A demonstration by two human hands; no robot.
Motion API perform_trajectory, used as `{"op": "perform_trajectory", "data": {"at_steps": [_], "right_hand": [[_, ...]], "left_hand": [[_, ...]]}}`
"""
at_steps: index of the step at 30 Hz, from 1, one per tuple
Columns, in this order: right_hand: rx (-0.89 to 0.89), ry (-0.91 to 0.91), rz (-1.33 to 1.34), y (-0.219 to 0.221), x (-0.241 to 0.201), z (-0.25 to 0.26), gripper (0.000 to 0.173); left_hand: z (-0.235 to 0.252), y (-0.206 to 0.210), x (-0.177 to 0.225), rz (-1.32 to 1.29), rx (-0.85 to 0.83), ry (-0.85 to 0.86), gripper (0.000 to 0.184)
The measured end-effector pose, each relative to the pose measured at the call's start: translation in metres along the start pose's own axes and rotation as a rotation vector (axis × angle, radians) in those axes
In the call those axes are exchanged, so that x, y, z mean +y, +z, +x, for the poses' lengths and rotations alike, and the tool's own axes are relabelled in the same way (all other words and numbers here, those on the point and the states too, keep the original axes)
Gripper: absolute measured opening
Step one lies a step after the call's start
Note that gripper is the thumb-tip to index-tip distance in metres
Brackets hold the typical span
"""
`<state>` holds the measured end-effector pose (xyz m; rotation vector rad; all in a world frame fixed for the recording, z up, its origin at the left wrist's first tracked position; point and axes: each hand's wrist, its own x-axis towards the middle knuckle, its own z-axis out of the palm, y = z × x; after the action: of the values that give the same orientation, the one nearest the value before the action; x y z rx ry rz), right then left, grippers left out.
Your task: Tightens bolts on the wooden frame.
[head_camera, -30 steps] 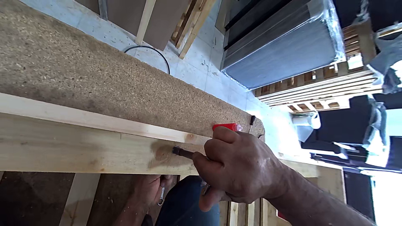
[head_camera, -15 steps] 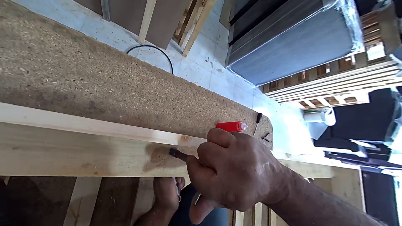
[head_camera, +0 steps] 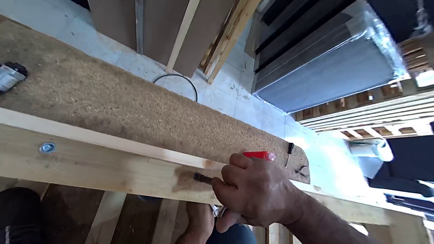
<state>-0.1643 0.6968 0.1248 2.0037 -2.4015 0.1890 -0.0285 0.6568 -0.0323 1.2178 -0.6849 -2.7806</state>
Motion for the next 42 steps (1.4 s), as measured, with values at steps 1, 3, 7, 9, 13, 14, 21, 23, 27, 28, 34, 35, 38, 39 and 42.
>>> {"op": "perform_trajectory", "data": {"at_steps": [1, 3, 7, 9, 13, 14, 21, 23, 27, 28, 34, 35, 38, 39, 42], "right_hand": [[-0.012, 0.003, -0.007, -0.001, -0.001, 0.001, 0.065], [-0.044, 0.010, -0.025, -0.003, -0.002, 0.003, 0.065], [-0.065, 0.001, -0.037, -0.003, -0.001, 0.005, 0.067], [-0.065, 0.002, -0.034, -0.002, 0.000, 0.005, 0.069], [-0.076, 0.012, -0.031, -0.003, 0.001, 0.004, 0.071], [-0.075, 0.014, -0.033, -0.004, 0.001, 0.004, 0.071], [-0.083, 0.026, -0.030, -0.003, -0.001, 0.005, 0.073], [-0.085, 0.025, -0.035, -0.003, -0.001, 0.005, 0.073], [-0.078, 0.023, -0.041, -0.003, -0.003, 0.006, 0.073], [-0.076, 0.023, -0.041, -0.002, -0.003, 0.006, 0.073], [-0.084, 0.027, -0.051, -0.003, -0.005, 0.006, 0.073], [-0.092, 0.029, -0.051, -0.003, -0.005, 0.006, 0.073], [-0.100, 0.036, -0.051, -0.004, -0.006, 0.008, 0.073], [-0.104, 0.041, -0.054, -0.005, -0.007, 0.007, 0.073], [-0.109, 0.043, -0.058, -0.005, -0.008, 0.008, 0.072]], "left_hand": [[0.003, -0.007, 0.000, -0.072, 0.006, -0.023, 0.021], [0.006, -0.011, 0.014, -0.205, -0.003, -0.034, 0.024], [0.011, -0.019, 0.033, -0.260, -0.023, -0.014, 0.017], [0.014, -0.024, 0.032, -0.251, -0.063, 0.001, 0.016], [0.019, -0.038, 0.025, -0.168, -0.141, 0.089, 0.010], [0.020, -0.040, 0.025, -0.165, -0.148, 0.094, 0.010], [0.030, -0.061, 0.052, 0.044, -0.308, -0.123, 0.006], [0.040, -0.070, 0.076, 0.209, -0.418, -0.218, 0.005], [0.062, -0.080, 0.114, 0.354, -0.680, -0.354, 0.008], [0.067, -0.080, 0.121, 0.399, -0.714, -0.366, 0.008], [0.085, -0.072, 0.156, 0.608, -0.799, -0.472, 0.014], [0.087, -0.073, 0.157, 0.594, -0.819, -0.483, 0.013], [0.081, -0.072, 0.153, 0.556, -0.735, -0.454, 0.012], [0.076, -0.069, 0.151, 0.555, -0.689, -0.456, 0.015], [0.065, -0.069, 0.132, 0.416, -0.627, -0.498, 0.022]]}}
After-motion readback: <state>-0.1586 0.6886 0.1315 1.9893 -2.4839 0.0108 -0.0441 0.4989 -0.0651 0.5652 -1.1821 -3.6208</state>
